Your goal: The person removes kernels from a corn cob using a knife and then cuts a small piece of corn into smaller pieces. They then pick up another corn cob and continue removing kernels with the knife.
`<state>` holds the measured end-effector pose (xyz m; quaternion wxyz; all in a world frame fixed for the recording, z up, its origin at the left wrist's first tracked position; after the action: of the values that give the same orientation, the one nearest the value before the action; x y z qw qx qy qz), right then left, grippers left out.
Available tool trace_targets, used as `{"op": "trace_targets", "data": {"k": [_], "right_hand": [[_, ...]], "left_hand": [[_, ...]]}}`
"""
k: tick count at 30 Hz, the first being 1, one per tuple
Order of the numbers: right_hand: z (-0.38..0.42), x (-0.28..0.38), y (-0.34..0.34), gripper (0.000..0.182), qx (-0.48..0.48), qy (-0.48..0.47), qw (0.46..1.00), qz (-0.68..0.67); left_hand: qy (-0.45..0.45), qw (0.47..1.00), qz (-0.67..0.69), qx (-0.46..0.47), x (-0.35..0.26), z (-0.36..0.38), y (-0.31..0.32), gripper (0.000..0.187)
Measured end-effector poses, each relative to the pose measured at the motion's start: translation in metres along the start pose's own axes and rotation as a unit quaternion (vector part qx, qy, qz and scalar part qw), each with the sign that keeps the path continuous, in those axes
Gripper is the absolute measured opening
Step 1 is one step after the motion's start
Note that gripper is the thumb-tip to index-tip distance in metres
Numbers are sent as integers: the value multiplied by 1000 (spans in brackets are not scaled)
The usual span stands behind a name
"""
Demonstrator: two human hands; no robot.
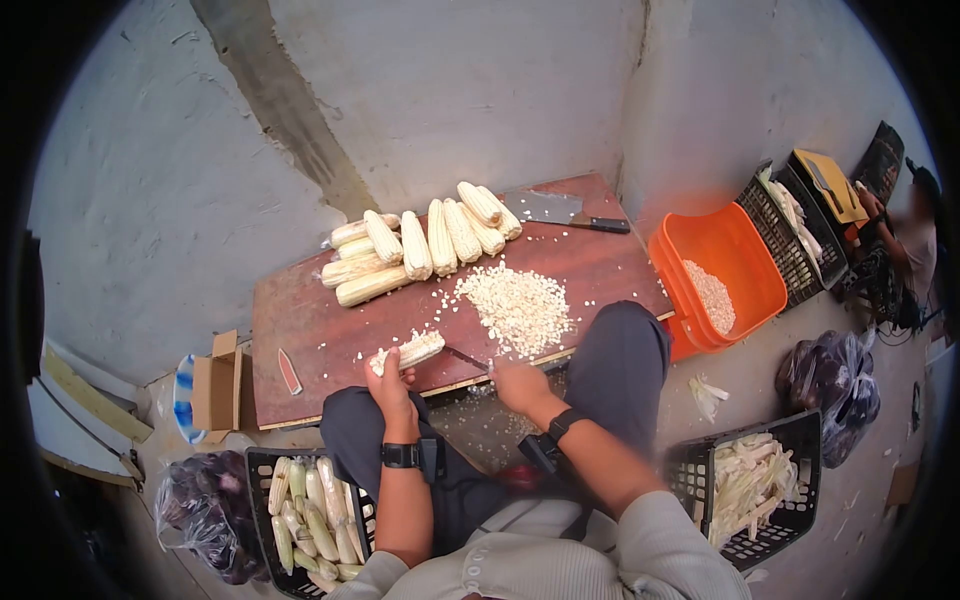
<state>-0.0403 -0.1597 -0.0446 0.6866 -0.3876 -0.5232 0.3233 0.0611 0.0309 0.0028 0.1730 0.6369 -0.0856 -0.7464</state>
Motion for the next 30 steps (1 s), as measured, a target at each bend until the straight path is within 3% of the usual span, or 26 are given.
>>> {"op": "trace_targets", "data": {"k": [5, 8, 13, 16, 18, 23, 27, 30], "right_hand": [[-21, -45, -22, 23, -44, 70, 993, 80], [-21, -43, -52, 23, -75, 62, 993, 74], [-15, -25, -52, 24, -107, 51, 992, -32], [-11, -24, -36, 26, -82, 69, 994, -28], [-10, -24, -30, 27, -67, 83, 994, -31], [0, -1, -45, 26, -131, 25, 986, -100], [6, 22, -47, 22, -151, -11, 978, -143], [9, 29, -34, 21, -107, -8, 986, -130]], "left_hand": [[0, 1000, -4, -1, -1, 2, 4, 31], [0, 1000, -11, 1, 3, -1, 5, 30], [8, 1000, -18, 11, 2, 2, 9, 29], [25, 994, -83, 67, 11, -3, 9, 30], [102, 975, -178, 89, 15, -7, 8, 30], [208, 922, -304, 121, 3, 4, 22, 33], [210, 902, -357, 122, 2, 10, 31, 35], [220, 895, -375, 104, 6, 7, 29, 36]]}}
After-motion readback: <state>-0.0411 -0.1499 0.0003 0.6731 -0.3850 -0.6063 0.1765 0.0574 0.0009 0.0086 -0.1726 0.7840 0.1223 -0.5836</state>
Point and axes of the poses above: each hand's wrist, its own z-axis away from the middle knuckle, its own y-axis out of the palm, x = y × z, the point moved 4 cm from there along -z, towards the middle knuckle, and after that the axes turned 5 degrees about z, right-handed, at the moved point
